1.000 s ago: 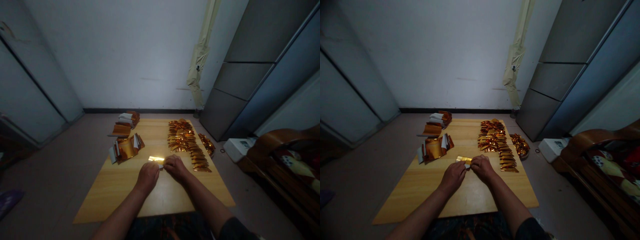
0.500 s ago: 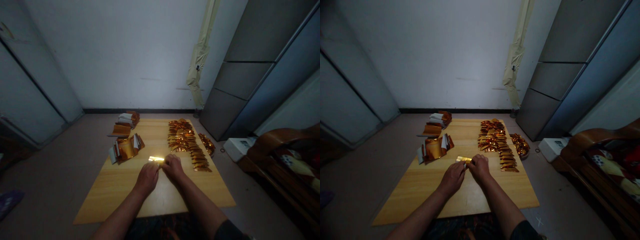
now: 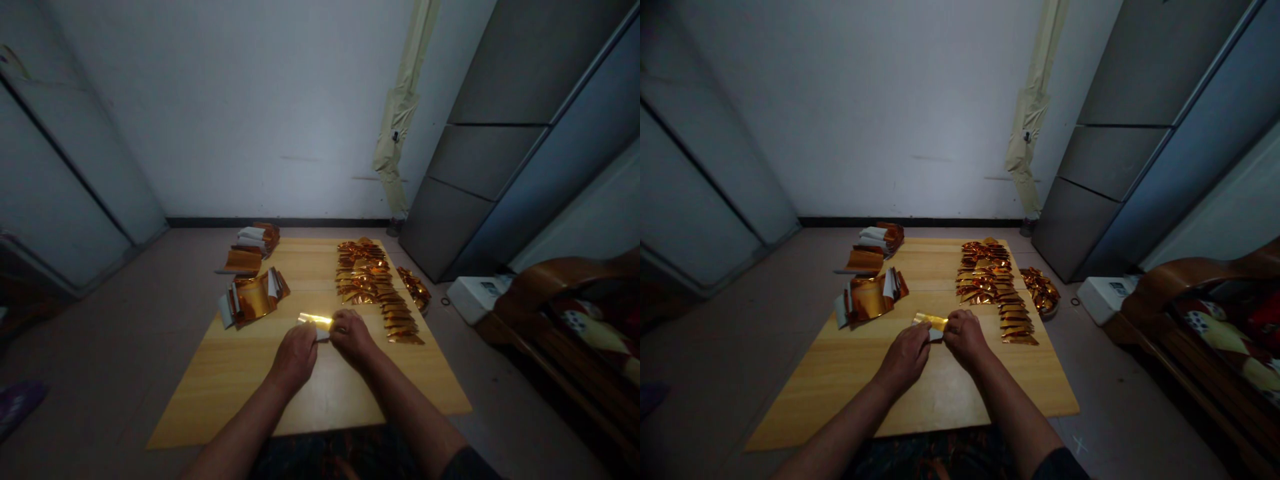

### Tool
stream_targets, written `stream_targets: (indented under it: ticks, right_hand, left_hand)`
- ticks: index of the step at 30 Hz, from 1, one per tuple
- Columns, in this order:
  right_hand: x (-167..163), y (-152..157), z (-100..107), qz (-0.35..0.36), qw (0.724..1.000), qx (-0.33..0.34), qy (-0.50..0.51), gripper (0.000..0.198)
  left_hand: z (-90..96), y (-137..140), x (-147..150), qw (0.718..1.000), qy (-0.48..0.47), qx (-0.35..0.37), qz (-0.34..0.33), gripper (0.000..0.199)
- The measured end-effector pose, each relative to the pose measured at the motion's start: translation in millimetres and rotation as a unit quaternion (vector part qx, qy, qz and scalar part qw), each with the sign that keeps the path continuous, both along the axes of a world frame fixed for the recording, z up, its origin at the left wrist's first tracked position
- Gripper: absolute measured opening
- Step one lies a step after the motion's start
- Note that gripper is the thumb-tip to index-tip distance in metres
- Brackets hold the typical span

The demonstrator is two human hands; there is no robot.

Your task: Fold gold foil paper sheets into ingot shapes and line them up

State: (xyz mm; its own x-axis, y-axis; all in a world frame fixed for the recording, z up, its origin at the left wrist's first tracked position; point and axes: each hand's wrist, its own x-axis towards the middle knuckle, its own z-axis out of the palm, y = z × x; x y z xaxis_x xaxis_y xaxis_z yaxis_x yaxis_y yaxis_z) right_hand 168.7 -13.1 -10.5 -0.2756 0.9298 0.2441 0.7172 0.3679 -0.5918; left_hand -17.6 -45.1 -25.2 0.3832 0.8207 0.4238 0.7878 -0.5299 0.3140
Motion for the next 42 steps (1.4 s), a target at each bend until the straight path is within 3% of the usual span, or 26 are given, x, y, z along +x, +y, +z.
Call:
stream_targets:
  ticks: [11,26,34,42]
  right_hand:
    - [-0.6,-0.5,8.3,-0.002,0.999,-0.022,-0.043,0.010]
    - [-18.7,1.2,20.8,-0.069,0.985,-0.054,-0.147,0.012]
    - [-18.6,3.4,20.7,-0.069,0.988,-0.067,-0.117,0.009]
    - [-17.0,5.1,17.4,-0.070,0.990,-0.076,-0.100,0.013]
  left_hand:
    - [-19.8,9.5,-1.6,0.999,0.007,0.040,0.009,0.026]
    - [-17.3,6.1,0.1,0.999,-0.007,0.035,0.000,0.027]
    - [-9.6,2.7,0.9,1.000,-0.015,0.020,-0.015,0.025]
    - [-19.0,4.6,-0.7,0.995,-0.007,0.092,-0.024,0.024]
